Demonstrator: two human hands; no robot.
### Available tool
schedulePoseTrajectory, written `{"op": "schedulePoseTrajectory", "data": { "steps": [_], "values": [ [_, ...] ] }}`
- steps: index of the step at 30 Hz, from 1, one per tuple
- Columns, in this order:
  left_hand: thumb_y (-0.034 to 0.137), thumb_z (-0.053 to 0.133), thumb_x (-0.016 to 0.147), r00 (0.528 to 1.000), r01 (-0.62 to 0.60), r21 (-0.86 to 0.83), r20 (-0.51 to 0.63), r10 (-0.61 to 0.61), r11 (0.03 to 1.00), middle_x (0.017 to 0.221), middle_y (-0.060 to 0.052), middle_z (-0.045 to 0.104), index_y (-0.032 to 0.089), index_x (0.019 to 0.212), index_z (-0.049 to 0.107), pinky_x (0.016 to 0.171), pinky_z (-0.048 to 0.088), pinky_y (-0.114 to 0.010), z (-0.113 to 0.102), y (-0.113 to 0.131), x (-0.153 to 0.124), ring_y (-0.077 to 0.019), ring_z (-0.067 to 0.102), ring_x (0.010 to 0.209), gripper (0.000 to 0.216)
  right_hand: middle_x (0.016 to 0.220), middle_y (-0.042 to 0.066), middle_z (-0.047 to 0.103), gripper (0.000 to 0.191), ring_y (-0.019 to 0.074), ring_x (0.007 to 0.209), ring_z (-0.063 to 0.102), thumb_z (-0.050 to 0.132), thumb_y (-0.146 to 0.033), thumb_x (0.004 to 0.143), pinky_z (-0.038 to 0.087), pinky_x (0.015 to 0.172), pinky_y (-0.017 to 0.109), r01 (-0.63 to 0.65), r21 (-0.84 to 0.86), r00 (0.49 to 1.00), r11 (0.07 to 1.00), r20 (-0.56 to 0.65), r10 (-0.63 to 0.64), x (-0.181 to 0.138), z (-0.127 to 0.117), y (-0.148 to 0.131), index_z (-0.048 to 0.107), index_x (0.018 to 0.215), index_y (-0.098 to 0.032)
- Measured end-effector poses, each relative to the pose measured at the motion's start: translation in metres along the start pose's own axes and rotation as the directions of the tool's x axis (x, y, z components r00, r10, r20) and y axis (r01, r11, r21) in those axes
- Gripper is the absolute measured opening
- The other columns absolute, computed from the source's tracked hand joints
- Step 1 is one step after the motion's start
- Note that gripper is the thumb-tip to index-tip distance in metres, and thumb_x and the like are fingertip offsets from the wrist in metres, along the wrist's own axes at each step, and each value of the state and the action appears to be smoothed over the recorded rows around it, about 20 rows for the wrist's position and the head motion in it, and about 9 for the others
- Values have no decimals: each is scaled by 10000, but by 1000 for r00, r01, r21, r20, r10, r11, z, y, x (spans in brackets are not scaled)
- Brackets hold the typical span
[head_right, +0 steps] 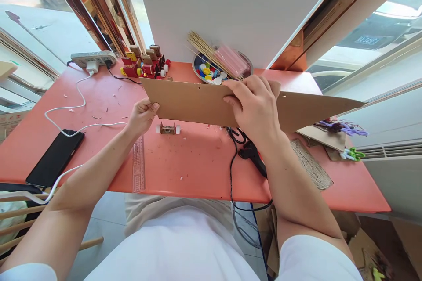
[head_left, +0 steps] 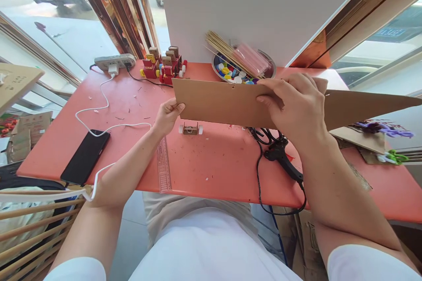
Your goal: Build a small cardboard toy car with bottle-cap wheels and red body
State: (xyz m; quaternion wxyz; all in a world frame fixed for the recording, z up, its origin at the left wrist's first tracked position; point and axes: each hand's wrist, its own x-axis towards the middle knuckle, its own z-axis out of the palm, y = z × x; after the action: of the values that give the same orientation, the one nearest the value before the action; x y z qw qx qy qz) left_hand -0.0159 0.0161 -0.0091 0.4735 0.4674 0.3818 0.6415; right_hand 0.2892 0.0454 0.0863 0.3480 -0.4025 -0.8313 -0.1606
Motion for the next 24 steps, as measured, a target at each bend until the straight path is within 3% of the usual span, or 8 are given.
{"op": "schedulePoseTrajectory", "data": {
  "steps": [8,11,13,15,18,21,24],
  "values": [
    [670,983,598,997,-29,30,-77,31,999,868,-73,824,240,830,818,941,622,-434,-3,12,1,-299,786,992,515,897,58,716,306,252,887,679,556,-468,1090,556,869,454,120,54,991,991,53,-123,28,-19,10,794,1242,-352],
    [605,989,642,979,-153,110,-118,166,982,961,-61,830,267,990,803,962,613,-421,-7,31,2,-275,778,1010,519,915,44,709,312,255,928,694,509,-413,1114,551,918,459,117,25,989,993,92,-119,39,-27,6,794,1241,-391],
    [478,1005,671,949,-250,260,-125,289,933,1053,-45,826,287,1069,790,1022,585,-408,-6,48,4,-262,759,1070,491,923,30,719,338,240,967,713,475,-352,1127,532,978,489,115,-22,982,993,150,-110,50,-34,-4,802,1193,-402],
    [364,992,699,925,-311,448,-61,376,838,1091,-38,821,287,1061,809,1139,512,-431,-2,65,6,-286,729,1164,413,916,22,739,392,210,981,733,428,-301,1133,513,1019,536,158,-47,963,986,228,-143,66,-42,-20,815,1109,-360],
    [307,914,776,939,-320,582,92,331,748,817,1,760,261,852,815,1079,516,-444,9,80,13,-279,725,966,133,972,-4,782,505,207,1121,755,339,-299,1147,480,1094,592,226,-14,925,974,317,-211,93,-55,-52,812,970,-289],
    [268,837,851,938,-295,530,4,345,795,651,25,585,237,708,736,866,542,-353,18,78,23,-225,647,806,177,1226,-83,804,516,221,1343,696,307,-402,1170,334,1249,606,203,33,962,979,177,-205,115,-60,-76,807,1068,-327],
    [290,883,828,919,-303,432,-102,380,849,617,28,474,234,597,617,794,527,-314,22,69,30,-199,585,766,357,1532,-80,676,427,223,1519,542,380,-413,1161,270,1320,521,258,76,966,963,10,-259,120,-51,-81,794,1186,-314]
  ]
}}
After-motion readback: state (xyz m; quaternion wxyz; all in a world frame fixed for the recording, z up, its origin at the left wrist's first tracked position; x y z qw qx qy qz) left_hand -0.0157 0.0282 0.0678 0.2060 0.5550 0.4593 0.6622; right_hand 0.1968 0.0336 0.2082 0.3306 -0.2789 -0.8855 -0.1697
